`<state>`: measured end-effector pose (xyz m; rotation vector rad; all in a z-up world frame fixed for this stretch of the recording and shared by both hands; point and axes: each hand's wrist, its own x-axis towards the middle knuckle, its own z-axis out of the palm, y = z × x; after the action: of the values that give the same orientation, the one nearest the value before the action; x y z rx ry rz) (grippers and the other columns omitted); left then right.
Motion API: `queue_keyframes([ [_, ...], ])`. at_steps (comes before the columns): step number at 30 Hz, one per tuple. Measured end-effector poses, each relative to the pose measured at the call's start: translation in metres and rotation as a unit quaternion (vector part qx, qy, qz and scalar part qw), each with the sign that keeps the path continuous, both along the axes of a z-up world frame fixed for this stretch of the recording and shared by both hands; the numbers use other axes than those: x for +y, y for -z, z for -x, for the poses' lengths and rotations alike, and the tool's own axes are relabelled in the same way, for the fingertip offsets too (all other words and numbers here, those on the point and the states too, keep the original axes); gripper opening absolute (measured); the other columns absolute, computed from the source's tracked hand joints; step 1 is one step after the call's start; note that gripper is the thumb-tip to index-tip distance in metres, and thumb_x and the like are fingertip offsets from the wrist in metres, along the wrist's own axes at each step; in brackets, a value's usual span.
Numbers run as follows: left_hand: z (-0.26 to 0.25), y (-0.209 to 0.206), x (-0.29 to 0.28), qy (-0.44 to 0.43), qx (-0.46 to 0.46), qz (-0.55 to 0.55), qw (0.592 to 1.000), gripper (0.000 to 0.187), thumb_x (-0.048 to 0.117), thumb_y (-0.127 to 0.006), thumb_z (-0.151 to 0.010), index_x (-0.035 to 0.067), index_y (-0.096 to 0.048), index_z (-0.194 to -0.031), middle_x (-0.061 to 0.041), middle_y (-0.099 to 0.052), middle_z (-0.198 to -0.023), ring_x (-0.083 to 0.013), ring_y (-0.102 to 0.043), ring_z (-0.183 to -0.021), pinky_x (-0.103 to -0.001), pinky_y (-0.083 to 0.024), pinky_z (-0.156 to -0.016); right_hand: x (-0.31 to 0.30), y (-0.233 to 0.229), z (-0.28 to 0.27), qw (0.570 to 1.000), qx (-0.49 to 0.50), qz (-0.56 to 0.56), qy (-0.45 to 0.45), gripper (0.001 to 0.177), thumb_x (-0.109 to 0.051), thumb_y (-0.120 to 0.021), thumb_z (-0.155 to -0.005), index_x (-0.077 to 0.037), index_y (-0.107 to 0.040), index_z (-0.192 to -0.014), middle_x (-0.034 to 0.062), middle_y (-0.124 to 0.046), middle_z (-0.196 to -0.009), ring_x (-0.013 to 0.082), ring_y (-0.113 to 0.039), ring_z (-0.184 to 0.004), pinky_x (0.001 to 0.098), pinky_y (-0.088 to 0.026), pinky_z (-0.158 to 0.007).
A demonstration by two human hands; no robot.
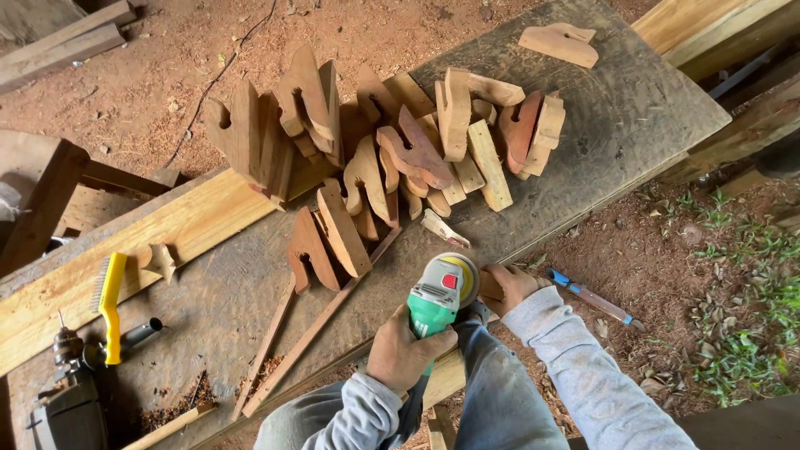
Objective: Sand the edges and surfaces of several small wooden furniture components using a handheld angle grinder with a sanding disc.
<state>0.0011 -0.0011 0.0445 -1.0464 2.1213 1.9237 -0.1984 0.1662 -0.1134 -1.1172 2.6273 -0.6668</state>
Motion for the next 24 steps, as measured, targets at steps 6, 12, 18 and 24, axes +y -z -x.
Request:
queue_keyframes([
  [6, -0.001, 0.010, -0.001, -0.005, -0.017, 0.081, 0.997, 0.048, 0.024, -0.081, -0.070, 0.004, -0.067, -0.111, -0.008, -0.078, -0.090, -0.0197, -0.073, -0.072, -0.029, -0.060, -0.070, 0.000, 0.014, 0.002, 0.999, 0.003, -0.033, 0.020, 0.053, -0.024, -0.085, -0.068, -0.023, -0.065, -0.117, 0.0084, -0.071, -0.093, 0.0300, -0.072, -0.074, 0.0397, -0.059, -0.061],
  [12, -0.003, 0.027, -0.003, -0.027, -0.051, 0.165, 0.985, 0.047, 0.037, -0.082, -0.069, 0.006, -0.067, -0.102, -0.007, -0.077, -0.079, -0.0196, -0.071, -0.059, -0.029, -0.058, -0.056, -0.003, -0.009, -0.002, 0.997, -0.007, -0.072, -0.004, 0.042, -0.029, -0.084, -0.069, -0.024, -0.062, -0.104, -0.0003, -0.073, -0.099, 0.0278, -0.074, -0.089, 0.0439, -0.059, -0.077],
  [18, -0.004, 0.047, -0.005, -0.001, -0.112, 0.288, 0.951, 0.055, 0.054, -0.081, -0.073, 0.008, -0.059, -0.095, -0.008, -0.074, -0.077, -0.0224, -0.070, -0.059, -0.034, -0.060, -0.058, -0.005, -0.007, -0.001, 0.994, -0.014, -0.110, -0.011, 0.039, -0.033, -0.080, -0.073, -0.030, -0.061, -0.107, -0.0018, -0.073, -0.099, 0.0244, -0.075, -0.089, 0.0454, -0.059, -0.081],
  [24, -0.005, 0.053, -0.005, 0.002, -0.116, 0.379, 0.918, 0.055, 0.053, -0.083, -0.076, 0.010, -0.053, -0.092, -0.009, -0.072, -0.075, -0.0252, -0.071, -0.053, -0.038, -0.059, -0.050, -0.007, -0.005, 0.000, 0.990, 0.039, -0.134, -0.030, 0.038, -0.035, -0.077, -0.076, -0.029, -0.059, -0.110, -0.0006, -0.072, -0.099, 0.0246, -0.075, -0.090, 0.0409, -0.062, -0.079],
])
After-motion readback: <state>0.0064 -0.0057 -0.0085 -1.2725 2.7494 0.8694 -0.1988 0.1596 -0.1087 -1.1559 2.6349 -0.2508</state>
